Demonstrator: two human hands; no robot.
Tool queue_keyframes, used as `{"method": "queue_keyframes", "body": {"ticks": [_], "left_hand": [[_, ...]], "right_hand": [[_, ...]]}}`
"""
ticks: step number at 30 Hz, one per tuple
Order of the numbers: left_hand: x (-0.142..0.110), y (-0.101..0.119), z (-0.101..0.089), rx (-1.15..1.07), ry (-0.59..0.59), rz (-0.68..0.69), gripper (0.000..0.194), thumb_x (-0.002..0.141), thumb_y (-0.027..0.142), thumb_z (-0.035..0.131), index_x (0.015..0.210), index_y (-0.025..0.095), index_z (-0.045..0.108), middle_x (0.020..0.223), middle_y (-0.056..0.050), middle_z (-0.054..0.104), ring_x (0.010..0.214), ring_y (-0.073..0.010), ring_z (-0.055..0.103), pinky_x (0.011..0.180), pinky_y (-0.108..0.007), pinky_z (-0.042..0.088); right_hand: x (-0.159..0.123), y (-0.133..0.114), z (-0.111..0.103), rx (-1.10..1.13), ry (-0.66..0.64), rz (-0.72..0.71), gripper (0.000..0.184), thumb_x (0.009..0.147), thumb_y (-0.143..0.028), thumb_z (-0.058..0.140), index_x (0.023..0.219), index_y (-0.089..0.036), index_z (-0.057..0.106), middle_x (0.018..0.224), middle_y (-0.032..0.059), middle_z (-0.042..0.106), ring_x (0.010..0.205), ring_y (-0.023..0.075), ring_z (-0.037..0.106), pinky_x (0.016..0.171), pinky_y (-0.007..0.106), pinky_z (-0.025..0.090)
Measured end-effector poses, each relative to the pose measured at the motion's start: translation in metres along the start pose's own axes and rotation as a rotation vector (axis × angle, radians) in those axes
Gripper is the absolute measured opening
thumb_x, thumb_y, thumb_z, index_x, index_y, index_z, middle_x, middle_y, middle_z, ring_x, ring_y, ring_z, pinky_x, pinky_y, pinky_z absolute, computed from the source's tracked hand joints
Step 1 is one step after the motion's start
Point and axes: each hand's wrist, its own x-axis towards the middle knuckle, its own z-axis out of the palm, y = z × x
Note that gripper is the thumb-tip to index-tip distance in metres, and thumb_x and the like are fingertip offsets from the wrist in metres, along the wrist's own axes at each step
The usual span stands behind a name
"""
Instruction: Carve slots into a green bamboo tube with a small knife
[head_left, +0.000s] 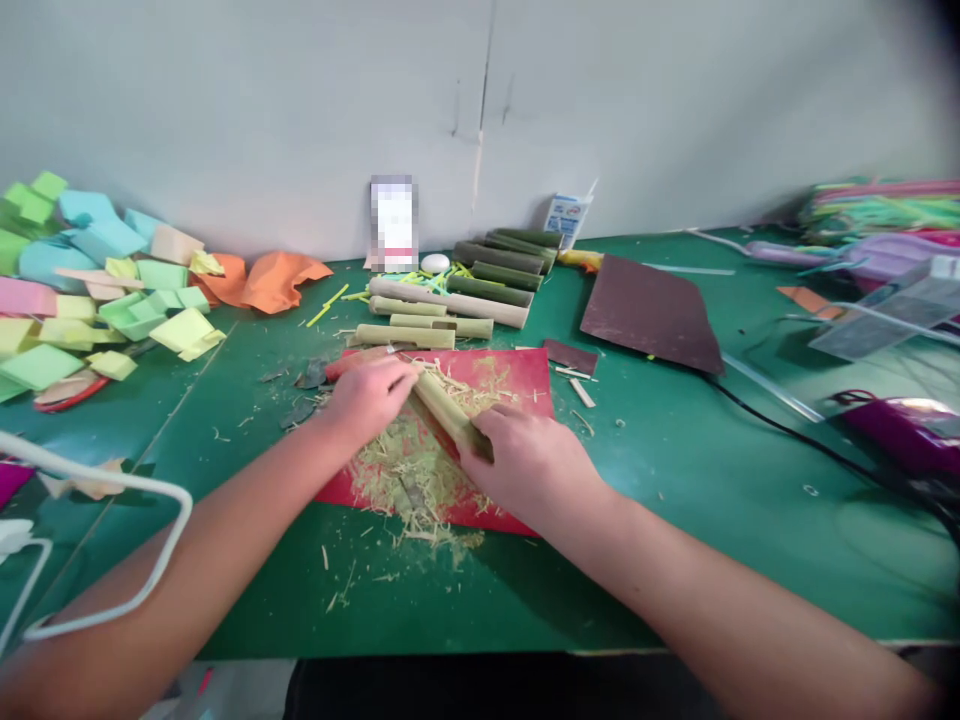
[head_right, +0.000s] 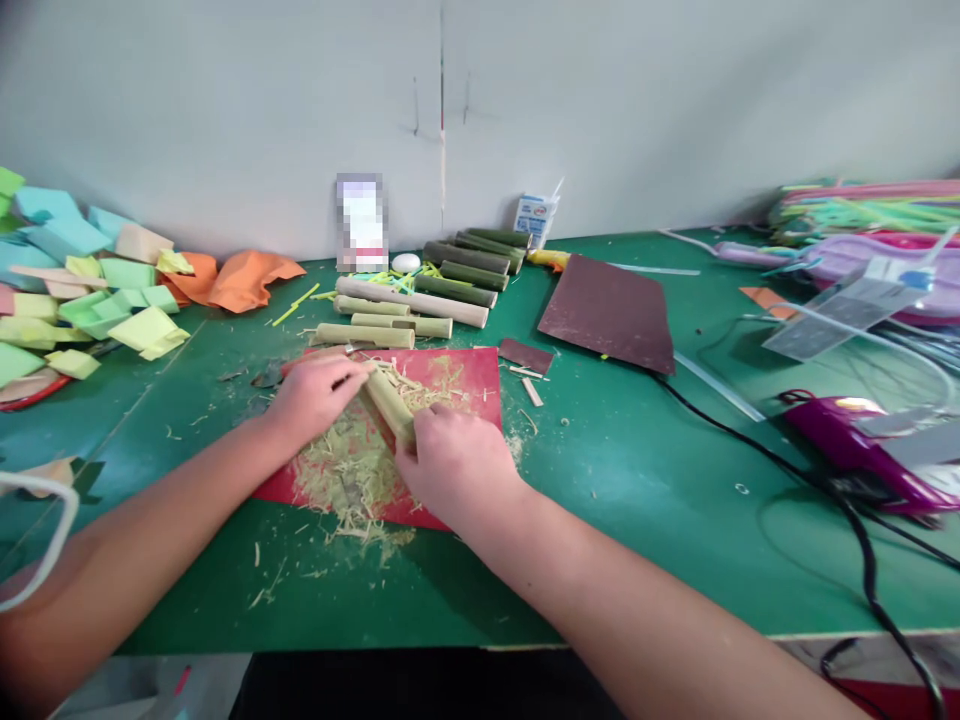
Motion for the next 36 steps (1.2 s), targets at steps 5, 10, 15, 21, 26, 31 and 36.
{"method": "queue_keyframes", "body": {"ticks": [5,10,15,21,26,31,36], "left_hand": [[-0.005,0.003,0.000,-0.057,-0.092,0.050,0.023,0.088,0.021,0.049,0.104,0.017,0.065,0.094,-0.006,0.069,0.083,-0.0162,0.064,0.074,-0.029,0.051],[-0.001,-0.008,0.001,-0.053,0.040,-0.013,0.020,0.086,0.021,0.051,0.098,0.018,0.067,0.092,-0.006,0.069,0.085,-0.0173,0.064,0.080,-0.033,0.051],[0.001,-0.005,0.001,-0.091,-0.062,0.036,0.022,0.087,0.020,0.050,0.103,0.018,0.066,0.095,-0.006,0.069,0.086,-0.0166,0.064,0.077,-0.030,0.052],[0.001,-0.006,0.001,-0.044,0.056,-0.013,0.021,0.087,0.021,0.050,0.097,0.017,0.067,0.093,-0.006,0.069,0.086,-0.0178,0.064,0.080,-0.034,0.051],[-0.002,-0.002,0.001,-0.072,-0.076,0.051,0.022,0.088,0.022,0.050,0.103,0.018,0.066,0.093,-0.006,0.069,0.083,-0.0166,0.065,0.075,-0.030,0.052],[-0.002,-0.002,0.001,-0.032,0.029,-0.008,0.020,0.086,0.020,0.051,0.098,0.017,0.067,0.093,-0.006,0.069,0.085,-0.0172,0.064,0.079,-0.033,0.051],[-0.005,0.002,0.001,-0.109,-0.099,0.055,0.021,0.087,0.021,0.052,0.101,0.019,0.066,0.096,-0.006,0.069,0.084,-0.0162,0.064,0.077,-0.030,0.052]], "right_hand": [[0.000,-0.001,0.001,0.014,-0.008,-0.026,0.020,0.080,-0.033,0.048,0.070,-0.019,0.057,0.071,0.0013,0.060,0.056,0.0121,0.051,0.047,0.027,0.023],[0.000,-0.001,0.000,-0.002,-0.008,-0.017,0.019,0.080,-0.032,0.048,0.070,-0.018,0.057,0.072,0.0017,0.061,0.057,0.0120,0.052,0.049,0.027,0.025],[0.001,-0.001,-0.002,-0.005,-0.039,-0.010,0.023,0.082,-0.031,0.045,0.070,-0.018,0.058,0.073,0.0029,0.062,0.057,0.0122,0.053,0.049,0.027,0.026],[0.001,-0.002,-0.003,-0.022,-0.035,0.005,0.022,0.082,-0.033,0.047,0.070,-0.019,0.059,0.074,0.0022,0.062,0.057,0.0127,0.053,0.048,0.027,0.025],[0.000,-0.002,-0.003,-0.032,-0.035,0.004,0.025,0.083,-0.034,0.045,0.070,-0.019,0.060,0.073,0.0018,0.062,0.056,0.0131,0.053,0.047,0.027,0.023],[0.000,-0.002,-0.002,-0.025,-0.025,0.001,0.022,0.082,-0.034,0.047,0.071,-0.019,0.060,0.074,0.0014,0.062,0.057,0.0137,0.054,0.047,0.027,0.024],[0.000,-0.001,-0.002,-0.021,-0.029,-0.002,0.023,0.083,-0.035,0.046,0.072,-0.019,0.059,0.073,0.0015,0.061,0.057,0.0135,0.054,0.047,0.027,0.024]]}}
